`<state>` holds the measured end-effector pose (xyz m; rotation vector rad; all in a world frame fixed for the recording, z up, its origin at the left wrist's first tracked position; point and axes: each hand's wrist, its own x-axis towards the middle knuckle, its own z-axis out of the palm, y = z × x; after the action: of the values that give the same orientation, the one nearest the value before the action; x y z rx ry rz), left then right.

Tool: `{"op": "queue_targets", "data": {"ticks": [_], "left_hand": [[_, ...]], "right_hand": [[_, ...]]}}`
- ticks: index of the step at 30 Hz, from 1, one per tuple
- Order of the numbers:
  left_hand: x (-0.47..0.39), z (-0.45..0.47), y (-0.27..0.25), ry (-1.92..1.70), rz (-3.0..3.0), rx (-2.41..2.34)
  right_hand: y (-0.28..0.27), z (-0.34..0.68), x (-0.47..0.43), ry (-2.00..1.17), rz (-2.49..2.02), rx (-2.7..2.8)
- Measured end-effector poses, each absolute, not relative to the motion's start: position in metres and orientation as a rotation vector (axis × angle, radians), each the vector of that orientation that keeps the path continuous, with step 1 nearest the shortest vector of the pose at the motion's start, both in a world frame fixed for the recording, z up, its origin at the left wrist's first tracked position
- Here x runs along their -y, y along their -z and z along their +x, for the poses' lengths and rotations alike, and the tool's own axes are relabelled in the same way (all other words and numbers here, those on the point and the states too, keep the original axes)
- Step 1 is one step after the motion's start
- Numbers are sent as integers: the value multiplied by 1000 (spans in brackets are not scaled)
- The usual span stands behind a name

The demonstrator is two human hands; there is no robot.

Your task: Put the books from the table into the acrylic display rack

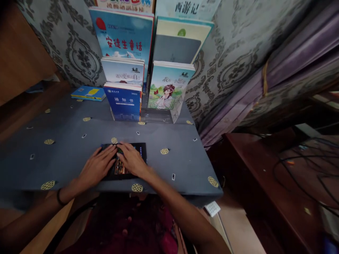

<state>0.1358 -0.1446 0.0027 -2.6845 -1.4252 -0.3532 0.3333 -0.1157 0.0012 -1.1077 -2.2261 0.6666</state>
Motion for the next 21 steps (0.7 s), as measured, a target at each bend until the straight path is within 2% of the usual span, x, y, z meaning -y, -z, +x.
{"op": "queue_targets", "data": {"ticks": [12, 21], "left_hand": [[145, 128, 2, 376, -2556, 1672], [148, 127, 6, 427, -2455, 1793]], "right_hand": [[16, 387, 129, -259, -1527, 2346], [22, 400, 151, -208, -1561, 2319]]}}
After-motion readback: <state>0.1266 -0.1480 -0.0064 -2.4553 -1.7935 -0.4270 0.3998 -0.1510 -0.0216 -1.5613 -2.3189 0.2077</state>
